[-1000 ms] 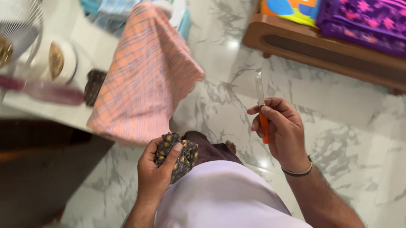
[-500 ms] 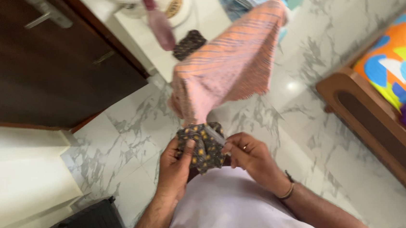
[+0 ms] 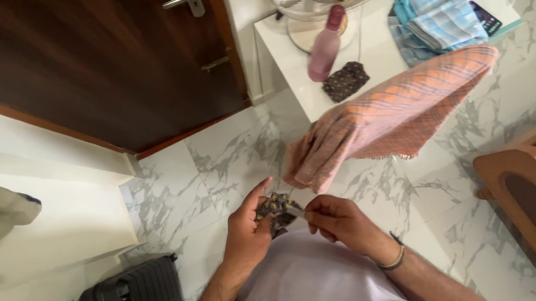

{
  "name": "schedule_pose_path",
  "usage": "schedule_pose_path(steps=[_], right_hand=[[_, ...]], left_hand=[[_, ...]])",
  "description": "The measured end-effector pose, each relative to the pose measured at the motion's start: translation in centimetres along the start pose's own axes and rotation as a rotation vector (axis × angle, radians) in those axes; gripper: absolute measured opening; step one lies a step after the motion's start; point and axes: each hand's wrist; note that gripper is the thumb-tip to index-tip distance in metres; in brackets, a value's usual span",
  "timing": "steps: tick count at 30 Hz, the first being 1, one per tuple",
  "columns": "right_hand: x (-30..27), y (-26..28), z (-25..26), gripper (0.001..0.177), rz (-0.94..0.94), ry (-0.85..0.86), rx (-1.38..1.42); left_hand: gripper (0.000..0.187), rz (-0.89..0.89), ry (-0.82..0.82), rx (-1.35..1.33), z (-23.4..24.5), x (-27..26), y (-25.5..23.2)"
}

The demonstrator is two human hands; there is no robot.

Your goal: The person uses a thin strip of paper and a small patterned cloth to adjust or clean the latch mechanism of a wooden cabinet door by hand.

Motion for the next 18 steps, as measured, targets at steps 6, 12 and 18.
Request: schedule_pose_path(steps=[6, 12, 18], right_hand=[[1.8, 4.1, -1.6, 0.019, 0.156, -0.233, -0.111], [4.2, 6.7, -6.3, 0.071, 0.348, -0.193, -0.079], [11.0, 2.8, -0.2, 0.027, 0.311, -0.39, -0.358]], left_hand=[[0.048, 0.054, -0.069, -0.009, 5.7, 3.4, -0.3], [0.037, -0.052, -0.043, -0.327, 1.9, 6.8, 2.8], [0.044, 0.125, 0.07, -0.428, 2.2, 9.4, 3.2]])
Point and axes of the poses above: each hand's wrist, its own x-axis towards the middle knuckle, its own z-axis out of the back of the hand, y = z × x, and after that the axes turned 6 degrees about -y, right-handed
